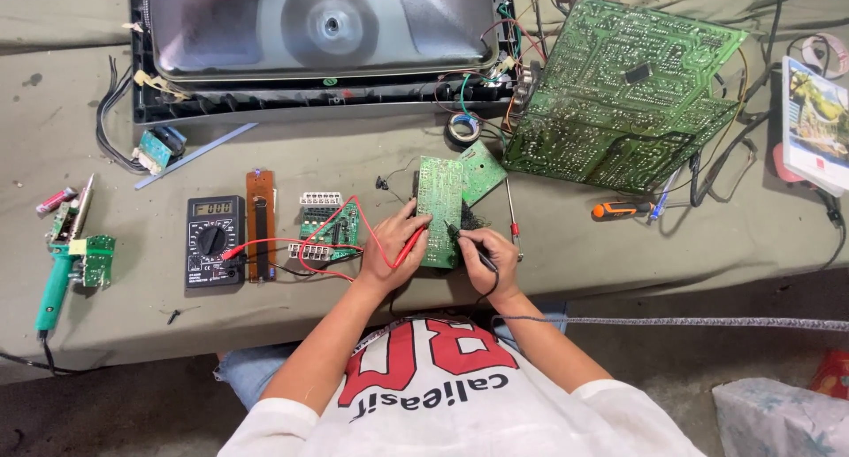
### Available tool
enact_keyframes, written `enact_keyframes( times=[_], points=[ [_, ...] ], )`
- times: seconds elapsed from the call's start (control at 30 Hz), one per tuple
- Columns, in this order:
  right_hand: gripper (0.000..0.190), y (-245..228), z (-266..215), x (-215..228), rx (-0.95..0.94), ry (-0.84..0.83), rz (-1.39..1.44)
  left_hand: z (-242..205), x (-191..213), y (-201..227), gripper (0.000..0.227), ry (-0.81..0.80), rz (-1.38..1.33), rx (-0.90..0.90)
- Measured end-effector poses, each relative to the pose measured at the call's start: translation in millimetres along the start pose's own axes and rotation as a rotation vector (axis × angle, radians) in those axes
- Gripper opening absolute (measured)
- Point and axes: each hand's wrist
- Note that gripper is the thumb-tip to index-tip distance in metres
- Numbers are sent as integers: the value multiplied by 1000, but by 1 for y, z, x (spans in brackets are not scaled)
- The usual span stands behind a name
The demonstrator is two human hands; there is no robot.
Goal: Testing multiple electronic circuit boards using a digital multimeter and probes to check for faults.
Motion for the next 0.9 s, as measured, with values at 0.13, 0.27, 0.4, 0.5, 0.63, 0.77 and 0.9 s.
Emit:
enact_keyframes(
  times=[0.13,0.27,0.4,0.5,0.63,0.77,0.9],
  points=[
    [9,13,-2,2,-8,28,-13,0,2,2,26,-5,6,5],
    [8,10,-2,2,-2,7,-18,0,1,1,26,-6,1,6],
    [9,7,0,2,-1,13,-15,1,2,2,26,-10,-16,9],
    [9,9,-1,3,-11,9,-11,1,2,2,27,-12,-5,14],
    [10,11,0,3,-11,38,-10,-1,0,-1,26,-18,-6,14],
    [10,10,0,3,-12,28,-9,-1,1,0,26,-16,11,15],
    [10,9,0,3,-9,22,12,-1,2,0,26,-13,12,13]
  ],
)
Point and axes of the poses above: each hand's wrist, its own z-axis towards the middle knuckle, its own x-axis out of the back of the hand, y = z × x, and after that the axes turned 5 degrees about y, right-handed
